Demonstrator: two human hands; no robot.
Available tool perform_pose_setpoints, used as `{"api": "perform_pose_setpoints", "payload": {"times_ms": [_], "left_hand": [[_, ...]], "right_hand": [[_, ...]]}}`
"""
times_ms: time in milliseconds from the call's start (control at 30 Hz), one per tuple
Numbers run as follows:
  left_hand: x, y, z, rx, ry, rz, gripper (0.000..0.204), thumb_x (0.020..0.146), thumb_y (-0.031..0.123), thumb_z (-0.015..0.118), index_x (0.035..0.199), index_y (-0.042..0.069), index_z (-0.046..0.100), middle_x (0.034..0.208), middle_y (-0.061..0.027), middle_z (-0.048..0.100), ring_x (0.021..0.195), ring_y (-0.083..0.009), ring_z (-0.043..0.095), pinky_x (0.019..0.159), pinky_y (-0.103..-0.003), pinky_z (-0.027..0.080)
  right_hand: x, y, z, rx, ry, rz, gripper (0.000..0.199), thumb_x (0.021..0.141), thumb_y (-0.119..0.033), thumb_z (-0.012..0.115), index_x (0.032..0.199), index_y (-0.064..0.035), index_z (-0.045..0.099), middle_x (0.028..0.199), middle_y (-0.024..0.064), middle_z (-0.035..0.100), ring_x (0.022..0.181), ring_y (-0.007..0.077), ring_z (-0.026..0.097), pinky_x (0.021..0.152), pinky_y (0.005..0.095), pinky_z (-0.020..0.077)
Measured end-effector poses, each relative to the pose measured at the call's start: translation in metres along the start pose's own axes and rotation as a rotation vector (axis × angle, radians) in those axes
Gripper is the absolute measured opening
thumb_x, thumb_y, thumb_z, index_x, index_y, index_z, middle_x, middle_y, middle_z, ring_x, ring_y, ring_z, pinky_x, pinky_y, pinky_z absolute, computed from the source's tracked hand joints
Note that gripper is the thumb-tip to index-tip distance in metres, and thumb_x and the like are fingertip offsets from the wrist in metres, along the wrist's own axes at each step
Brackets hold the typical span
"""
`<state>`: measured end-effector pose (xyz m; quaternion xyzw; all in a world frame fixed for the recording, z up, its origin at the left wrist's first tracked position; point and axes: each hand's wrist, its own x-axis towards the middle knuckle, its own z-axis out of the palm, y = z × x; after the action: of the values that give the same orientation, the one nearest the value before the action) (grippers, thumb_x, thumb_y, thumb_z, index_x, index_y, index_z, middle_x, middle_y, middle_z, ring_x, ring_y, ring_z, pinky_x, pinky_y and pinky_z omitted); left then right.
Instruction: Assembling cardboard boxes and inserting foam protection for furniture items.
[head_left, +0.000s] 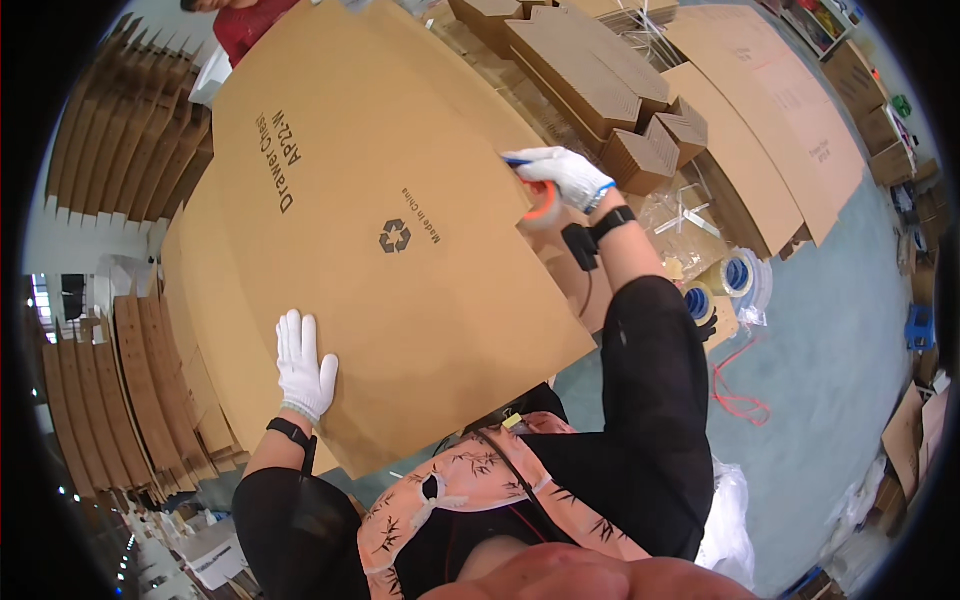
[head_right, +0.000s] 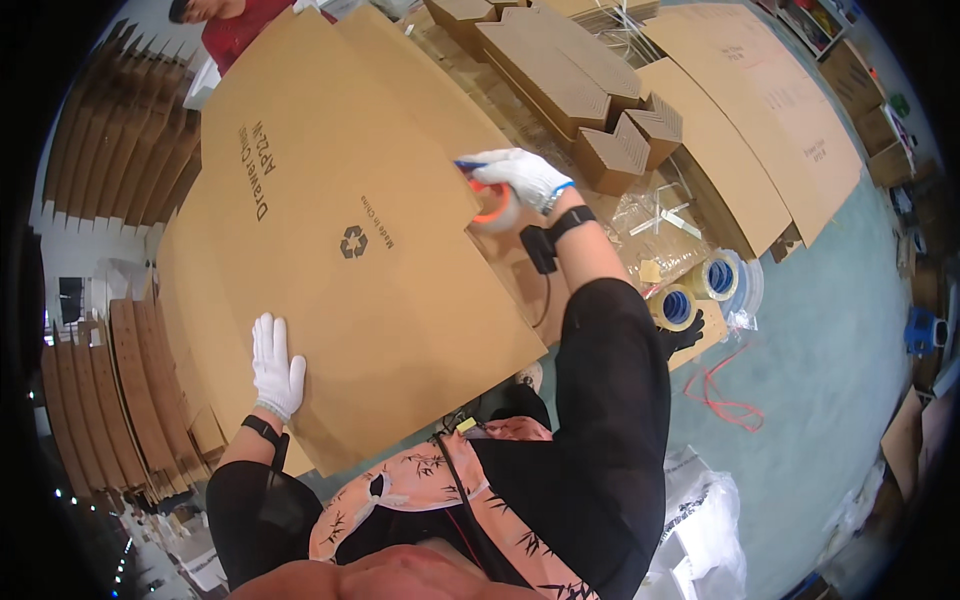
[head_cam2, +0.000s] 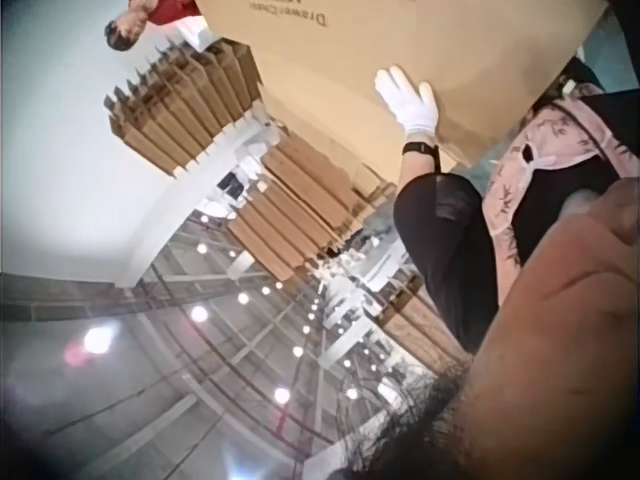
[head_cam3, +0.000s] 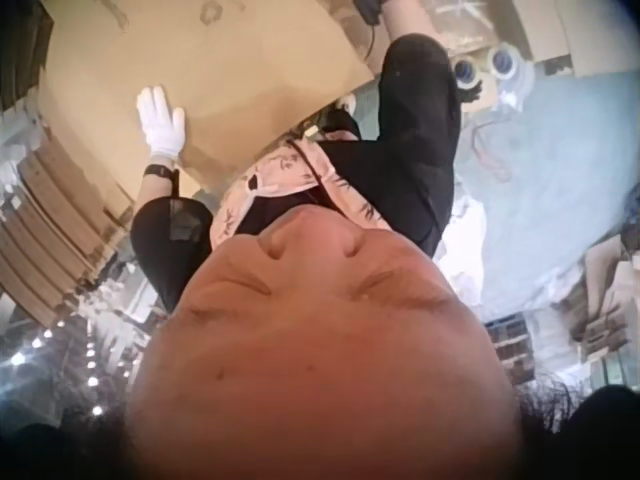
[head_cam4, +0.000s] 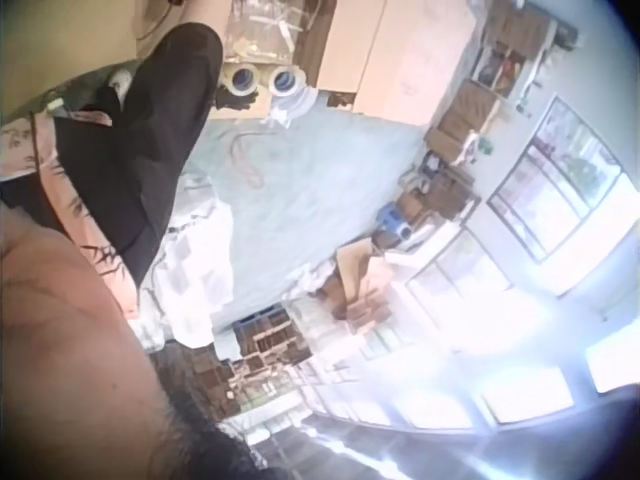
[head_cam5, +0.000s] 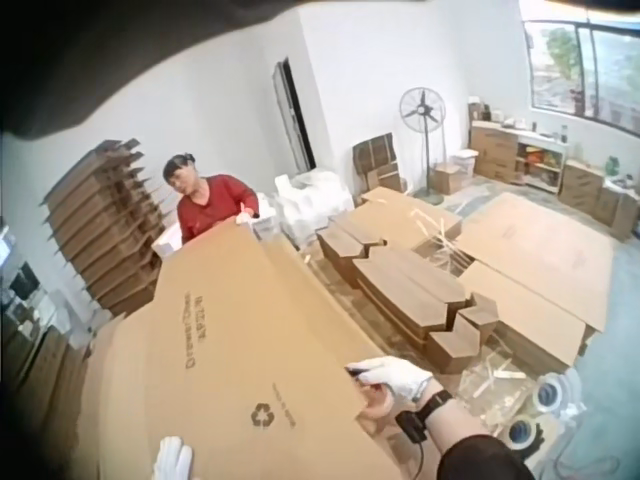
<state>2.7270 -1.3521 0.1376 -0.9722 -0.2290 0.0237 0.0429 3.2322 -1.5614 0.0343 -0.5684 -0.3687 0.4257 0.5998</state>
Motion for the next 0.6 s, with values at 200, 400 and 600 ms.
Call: {"api": "perform_pose_setpoints", "payload": {"times_ms": [200,400,600], "left_hand": [[-0.001,-0.007,-0.001,-0.032,0.019,-0.044,0.074,0.088,0.025,0.063,0.152,-0.003,0.036,0.160,-0.0312,0.026,0.148,-0.0528,0.020,0.123,-0.058,0.017],[-0.022,-0.018,0.010,-0.044,0.097,-0.055,0.073,0.092,0.035,0.061,0.150,-0.004,0.038,0.157,-0.0331,0.028,0.146,-0.0536,0.023,0.123,-0.058,0.016],[-0.029,-0.073,-0.002,-0.106,0.032,0.311,0.074,0.092,0.045,0.063,0.150,0.005,0.043,0.158,-0.0271,0.031,0.147,-0.0494,0.025,0.123,-0.056,0.017]], "right_hand": [[-0.112,0.019,0.021,0.109,0.098,-0.016,0.046,0.089,-0.012,0.067,0.132,0.0037,0.064,0.130,0.0125,0.068,0.121,0.0205,0.061,0.107,0.0319,0.0449],[-0.204,0.094,0.181,-0.563,0.383,-0.038,0.033,0.094,-0.017,0.064,0.124,-0.0039,0.067,0.117,0.0141,0.070,0.111,0.0312,0.066,0.092,0.0381,0.0547],[-0.148,0.266,0.305,-0.292,0.573,0.105,0.043,0.105,-0.029,0.051,0.141,-0.0066,0.052,0.137,0.0132,0.059,0.122,0.0287,0.058,0.100,0.0412,0.0513]]}}
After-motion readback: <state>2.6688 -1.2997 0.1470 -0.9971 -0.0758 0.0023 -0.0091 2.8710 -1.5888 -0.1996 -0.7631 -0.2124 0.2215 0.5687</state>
